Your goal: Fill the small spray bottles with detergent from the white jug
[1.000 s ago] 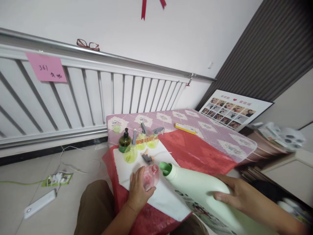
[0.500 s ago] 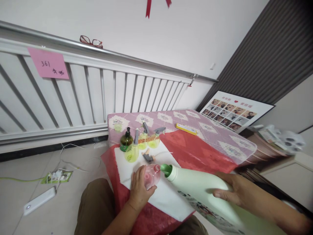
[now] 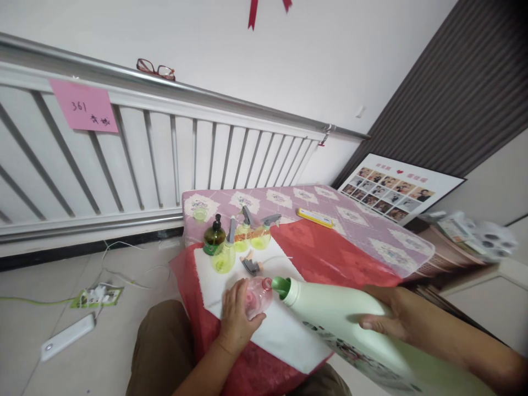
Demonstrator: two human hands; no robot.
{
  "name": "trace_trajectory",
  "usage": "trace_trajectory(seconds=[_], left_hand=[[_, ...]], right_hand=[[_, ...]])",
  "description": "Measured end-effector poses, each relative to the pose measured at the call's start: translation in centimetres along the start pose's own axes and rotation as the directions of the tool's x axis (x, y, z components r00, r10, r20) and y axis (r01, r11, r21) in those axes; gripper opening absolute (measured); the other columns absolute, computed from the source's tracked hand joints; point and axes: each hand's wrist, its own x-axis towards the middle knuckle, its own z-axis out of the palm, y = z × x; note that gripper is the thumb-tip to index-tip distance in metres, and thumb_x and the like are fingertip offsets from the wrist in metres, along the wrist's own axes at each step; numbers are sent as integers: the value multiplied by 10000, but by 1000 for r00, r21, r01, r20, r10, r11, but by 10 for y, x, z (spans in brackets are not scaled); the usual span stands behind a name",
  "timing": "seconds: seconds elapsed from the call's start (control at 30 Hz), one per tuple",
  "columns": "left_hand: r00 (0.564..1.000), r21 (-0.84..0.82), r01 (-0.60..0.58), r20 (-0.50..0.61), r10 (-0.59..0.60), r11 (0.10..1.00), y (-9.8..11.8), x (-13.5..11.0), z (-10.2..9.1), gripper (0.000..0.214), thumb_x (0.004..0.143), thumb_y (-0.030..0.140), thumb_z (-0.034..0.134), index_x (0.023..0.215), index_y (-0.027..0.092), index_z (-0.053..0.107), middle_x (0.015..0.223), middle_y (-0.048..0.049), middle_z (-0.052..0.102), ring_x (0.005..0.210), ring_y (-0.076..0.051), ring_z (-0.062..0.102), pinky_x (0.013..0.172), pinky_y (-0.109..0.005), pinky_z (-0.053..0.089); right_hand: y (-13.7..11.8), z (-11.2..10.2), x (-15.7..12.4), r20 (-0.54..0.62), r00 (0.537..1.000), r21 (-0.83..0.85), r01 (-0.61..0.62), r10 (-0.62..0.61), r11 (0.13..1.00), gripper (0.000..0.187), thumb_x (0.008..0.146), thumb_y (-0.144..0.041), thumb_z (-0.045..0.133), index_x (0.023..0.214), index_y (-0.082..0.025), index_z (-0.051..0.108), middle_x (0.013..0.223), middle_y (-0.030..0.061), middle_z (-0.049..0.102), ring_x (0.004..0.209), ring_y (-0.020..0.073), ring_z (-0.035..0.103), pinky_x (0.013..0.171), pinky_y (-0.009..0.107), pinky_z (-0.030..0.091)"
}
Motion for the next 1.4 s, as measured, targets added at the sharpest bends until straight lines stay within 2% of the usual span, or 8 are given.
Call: trace_trajectory(seconds=[0.07, 0.1, 0.37, 0.57, 0.93, 1.13, 1.4], left_hand=[[1000, 0, 4, 3, -4, 1000, 0, 0, 0, 847, 640, 253, 725, 1374, 176, 309, 1349, -140, 493, 1236, -316, 469, 1047, -523, 386], [1000, 1, 5, 4, -5, 1000, 0, 0, 0, 847, 640, 255, 726, 1373, 178, 310, 1349, -139, 493, 1234, -317, 470, 1046, -526, 385], [1000, -13, 2, 6, -2, 1000, -1, -2, 1, 845, 646, 269, 723, 1378, 181, 309, 1343, -142, 493, 1235, -317, 468, 1048, -525, 381], [1000, -20, 14, 19, -14, 1000, -1, -1, 1, 853, 642, 269, 731, 1376, 182, 305, 1348, -145, 488, 1238, -322, 464, 1051, -539, 371], [999, -33, 17, 36, -16, 999, -4, -1, 3, 874, 633, 286, 746, 1383, 189, 307, 1351, -143, 483, 1243, -323, 455, 1054, -542, 366], [999, -27, 21, 33, -20, 999, -3, -1, 3, 878, 631, 286, 747, 1387, 192, 311, 1357, -138, 483, 1240, -320, 459, 1056, -529, 370], [998, -40, 39, 41, -37, 998, -2, -1, 1, 889, 632, 285, 748, 1392, 199, 296, 1363, -136, 480, 1243, -327, 458, 1062, -539, 355]], right_hand=[[-3, -4, -1, 121, 993, -4, 3, -2, 1000, 448, 727, -613, 599, 940, -228, 685, 928, 61, 750, 817, 279, 685, 675, 296, 528], [-5, -6, -1, 142, 990, -13, -4, 6, 1000, 450, 740, -614, 589, 948, -224, 675, 942, 66, 746, 832, 280, 680, 687, 300, 522], [-17, -14, 0, 157, 987, -97, -7, 23, 995, 475, 745, -650, 560, 922, -219, 652, 925, 62, 729, 816, 260, 663, 676, 297, 495], [-17, -10, -1, 39, 999, -86, -9, 13, 996, 519, 692, -701, 555, 821, -209, 662, 816, 62, 724, 723, 256, 655, 605, 312, 476], [-17, -17, 4, 135, 990, -158, -22, 44, 987, 503, 723, -693, 534, 852, -217, 633, 866, 52, 712, 771, 252, 654, 629, 299, 471], [-20, -15, 6, 46, 999, -126, -12, 18, 992, 454, 702, -646, 562, 804, -212, 651, 819, 58, 718, 734, 253, 650, 615, 306, 464], [-31, -17, 5, 49, 999, -124, -1, 8, 992, 492, 702, -668, 543, 809, -201, 654, 825, 79, 715, 740, 260, 653, 610, 313, 473]])
